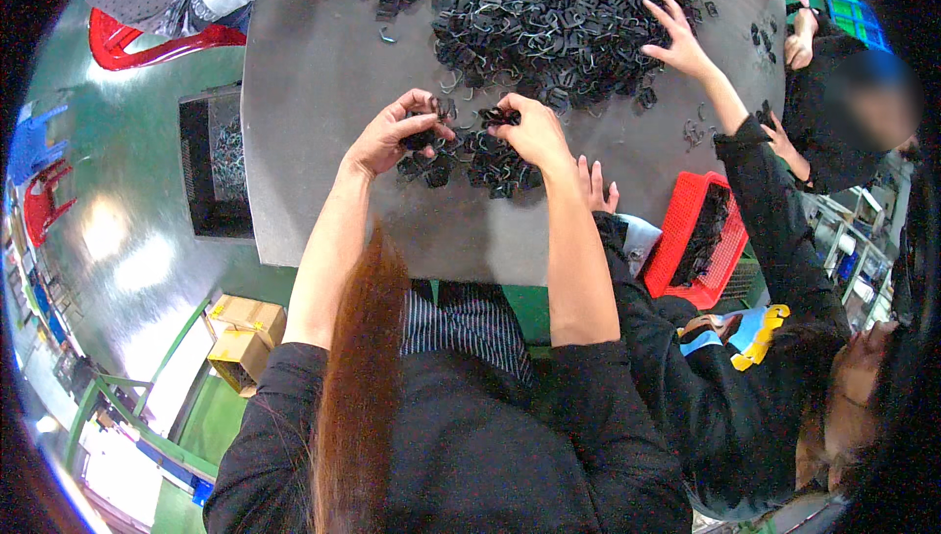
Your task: The person sorts through a large pile of black plastic buckles and components on a metal table, picking them up by hand and placing them into a red bin.
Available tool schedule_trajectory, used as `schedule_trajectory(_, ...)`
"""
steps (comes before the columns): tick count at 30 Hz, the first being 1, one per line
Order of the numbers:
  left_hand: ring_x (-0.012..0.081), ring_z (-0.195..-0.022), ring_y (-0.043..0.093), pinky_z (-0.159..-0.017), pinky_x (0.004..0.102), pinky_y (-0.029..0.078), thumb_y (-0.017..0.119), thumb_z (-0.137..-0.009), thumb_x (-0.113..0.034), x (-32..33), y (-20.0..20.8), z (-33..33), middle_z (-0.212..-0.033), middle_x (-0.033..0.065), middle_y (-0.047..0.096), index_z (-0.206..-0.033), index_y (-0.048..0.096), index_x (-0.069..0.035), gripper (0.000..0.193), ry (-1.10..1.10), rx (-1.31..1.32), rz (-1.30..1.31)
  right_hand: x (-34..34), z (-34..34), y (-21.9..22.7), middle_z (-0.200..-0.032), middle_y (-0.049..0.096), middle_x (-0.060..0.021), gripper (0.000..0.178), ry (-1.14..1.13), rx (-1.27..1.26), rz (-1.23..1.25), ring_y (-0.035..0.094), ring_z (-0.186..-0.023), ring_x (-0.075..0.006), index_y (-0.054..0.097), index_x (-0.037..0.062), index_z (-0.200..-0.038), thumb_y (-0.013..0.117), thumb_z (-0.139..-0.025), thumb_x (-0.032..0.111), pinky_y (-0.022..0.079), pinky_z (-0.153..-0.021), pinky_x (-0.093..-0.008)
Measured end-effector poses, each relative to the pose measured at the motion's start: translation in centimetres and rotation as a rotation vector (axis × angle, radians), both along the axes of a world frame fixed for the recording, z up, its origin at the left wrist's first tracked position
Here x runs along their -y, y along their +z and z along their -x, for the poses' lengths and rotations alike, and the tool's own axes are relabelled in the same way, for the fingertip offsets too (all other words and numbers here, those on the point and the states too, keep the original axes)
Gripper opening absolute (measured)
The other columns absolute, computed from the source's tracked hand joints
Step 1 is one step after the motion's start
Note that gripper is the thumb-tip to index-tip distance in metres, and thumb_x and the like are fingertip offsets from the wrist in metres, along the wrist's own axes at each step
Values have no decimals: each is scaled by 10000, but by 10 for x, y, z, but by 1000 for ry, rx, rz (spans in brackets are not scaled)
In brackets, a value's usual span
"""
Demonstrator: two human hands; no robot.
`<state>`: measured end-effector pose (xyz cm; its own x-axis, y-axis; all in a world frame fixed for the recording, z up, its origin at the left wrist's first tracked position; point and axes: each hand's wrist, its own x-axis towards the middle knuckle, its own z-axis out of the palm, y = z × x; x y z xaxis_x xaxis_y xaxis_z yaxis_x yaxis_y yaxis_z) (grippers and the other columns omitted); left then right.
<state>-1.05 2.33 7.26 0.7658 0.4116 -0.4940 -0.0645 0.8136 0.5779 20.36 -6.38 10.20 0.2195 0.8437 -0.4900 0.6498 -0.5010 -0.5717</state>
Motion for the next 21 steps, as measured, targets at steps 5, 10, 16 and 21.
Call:
schedule_trajectory(5,198,-938,600,-665,327,539,566,-872,-180,18,-27,-28,-957,43,609,-1067,526,-117,209,217,204,181,7,31,36,-935,615,-105,284,-67,-40,-152,599,-895,-303,615,96,-925,734,-677,168,472,-782,-388)
schedule_trajectory(10,171,-935,584,-725,379,518,489,-889,-464,38,-24,-66,-1000,32,606,-1065,595,-119,402,265,-12,293,23,35,37,-864,616,-83,244,-276,74,-259,609,-837,-266,618,79,-915,698,-684,89,466,-736,-364)
schedule_trajectory(16,193,-818,603,-682,385,490,533,-872,-414,85,-20,-130,-850,58,633,-900,608,-95,328,242,-2,435,67,1,30,-769,608,-38,189,-834,-367,-377,590,-639,-166,609,88,-941,678,-769,127,465,-556,-272)
schedule_trajectory(21,254,-666,635,-617,375,533,502,-899,-343,151,27,-225,-817,134,648,-846,587,-45,315,-135,104,483,144,-65,40,-776,567,-9,218,-1743,-757,-878,512,-562,-57,565,78,-979,573,-874,268,415,-447,-188)
